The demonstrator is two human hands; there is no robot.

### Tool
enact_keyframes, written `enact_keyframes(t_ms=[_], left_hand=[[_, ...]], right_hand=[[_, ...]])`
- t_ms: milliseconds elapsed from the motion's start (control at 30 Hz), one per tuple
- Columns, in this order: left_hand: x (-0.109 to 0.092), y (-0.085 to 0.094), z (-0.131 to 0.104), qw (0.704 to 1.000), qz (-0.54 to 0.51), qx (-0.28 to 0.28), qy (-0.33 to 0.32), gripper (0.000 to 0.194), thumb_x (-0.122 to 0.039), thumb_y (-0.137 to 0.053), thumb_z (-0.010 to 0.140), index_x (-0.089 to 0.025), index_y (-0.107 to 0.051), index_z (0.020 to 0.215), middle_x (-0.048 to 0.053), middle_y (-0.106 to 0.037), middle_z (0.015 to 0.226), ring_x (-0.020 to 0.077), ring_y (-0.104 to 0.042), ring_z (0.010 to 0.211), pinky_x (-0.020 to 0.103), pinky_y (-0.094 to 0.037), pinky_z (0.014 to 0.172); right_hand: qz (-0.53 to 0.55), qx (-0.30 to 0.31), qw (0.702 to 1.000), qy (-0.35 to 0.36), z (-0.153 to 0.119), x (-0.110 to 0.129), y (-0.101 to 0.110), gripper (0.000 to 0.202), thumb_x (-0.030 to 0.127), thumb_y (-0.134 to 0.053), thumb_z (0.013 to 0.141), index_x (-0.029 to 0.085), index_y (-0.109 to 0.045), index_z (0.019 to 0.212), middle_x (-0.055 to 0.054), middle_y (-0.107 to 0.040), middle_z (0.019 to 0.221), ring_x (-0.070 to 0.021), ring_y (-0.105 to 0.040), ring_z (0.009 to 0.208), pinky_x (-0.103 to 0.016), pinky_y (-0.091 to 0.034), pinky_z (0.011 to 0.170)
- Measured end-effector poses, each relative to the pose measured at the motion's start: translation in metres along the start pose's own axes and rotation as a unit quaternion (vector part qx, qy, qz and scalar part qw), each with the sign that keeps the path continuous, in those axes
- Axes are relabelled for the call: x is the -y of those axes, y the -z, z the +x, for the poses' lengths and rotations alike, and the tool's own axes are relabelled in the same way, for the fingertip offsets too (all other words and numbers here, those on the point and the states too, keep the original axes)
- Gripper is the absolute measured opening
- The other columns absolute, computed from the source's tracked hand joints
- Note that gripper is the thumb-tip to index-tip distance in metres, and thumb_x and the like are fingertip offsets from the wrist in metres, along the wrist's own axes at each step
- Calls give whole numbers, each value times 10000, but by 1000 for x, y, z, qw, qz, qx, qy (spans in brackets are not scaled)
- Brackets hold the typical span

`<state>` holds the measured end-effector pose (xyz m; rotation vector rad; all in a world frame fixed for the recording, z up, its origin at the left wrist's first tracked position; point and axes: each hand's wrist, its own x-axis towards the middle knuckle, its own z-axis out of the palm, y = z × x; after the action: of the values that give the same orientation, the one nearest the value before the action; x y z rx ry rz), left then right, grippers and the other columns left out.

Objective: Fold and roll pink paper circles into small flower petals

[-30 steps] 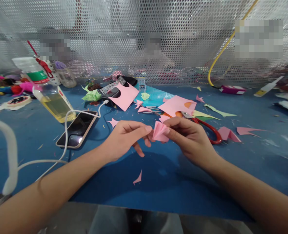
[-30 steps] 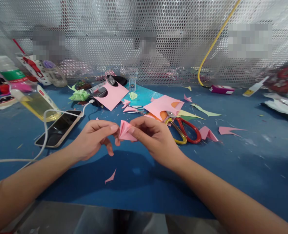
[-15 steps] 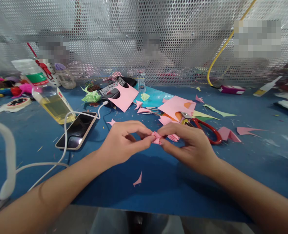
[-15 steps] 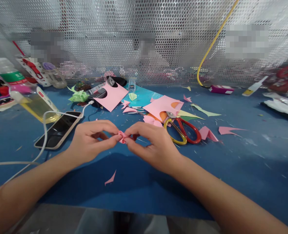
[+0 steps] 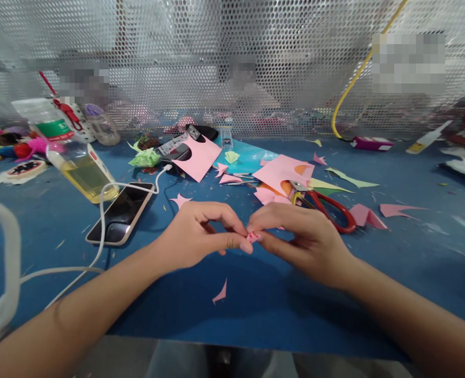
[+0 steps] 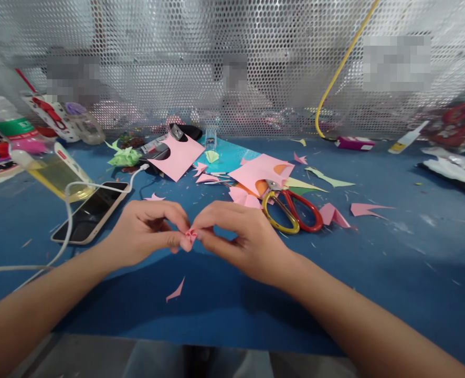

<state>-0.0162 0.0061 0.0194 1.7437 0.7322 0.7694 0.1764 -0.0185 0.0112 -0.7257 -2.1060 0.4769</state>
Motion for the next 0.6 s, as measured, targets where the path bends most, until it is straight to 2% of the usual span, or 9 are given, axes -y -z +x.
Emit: enact_keyframes(t_ms=[167, 267, 367, 500, 600], left_hand=[[2, -1, 0, 1000, 16, -13, -7, 142, -282, -688, 689, -158, -646, 743, 11, -623, 720, 104, -568, 630, 178, -496, 491], [4, -2, 1, 996, 81, -36, -32, 187, -285, -712, 660, -159, -634, 775, 18, -635, 753, 117, -583, 689, 175, -476, 524], [6, -1, 1, 989, 130, -54, -46, 150, -282, -660, 712, -157, -623, 786, 24, -643, 775, 121, -590, 716, 191, -480, 579], [8, 0, 2, 983, 151, -79, -69, 82, -194, -581, 758, -159, -608, 827, 34, -646, 849, 122, -589, 772, 190, -475, 605], [8, 0, 3, 982, 145, -98, -73, 92, -196, -577, 759, -163, -601, 841, 32, -646, 861, 123, -590, 786, 184, -469, 600]], right_hand=[[-20, -32, 999, -34, 0, -3, -1, 63, 173, -566, 800, 228, -597, 792, 2, -637, 733, -122, -591, 672, -256, -475, 624], [-19, -60, 996, -59, -1, -4, -5, 52, 200, -567, 803, 232, -604, 785, 2, -644, 737, -125, -593, 668, -264, -477, 619], [-11, -57, 995, -75, -1, -5, -8, 42, 207, -582, 795, 232, -609, 815, 4, -653, 764, -118, -595, 685, -255, -487, 631], [5, -70, 990, -125, 0, -10, -10, 263, 212, -635, 745, 214, -562, 998, -12, -639, 827, -122, -602, 714, -265, -517, 675], [20, -67, 987, -145, 0, -13, -11, 280, 219, -618, 752, 203, -537, 1019, -23, -627, 812, -131, -608, 702, -281, -526, 672]])
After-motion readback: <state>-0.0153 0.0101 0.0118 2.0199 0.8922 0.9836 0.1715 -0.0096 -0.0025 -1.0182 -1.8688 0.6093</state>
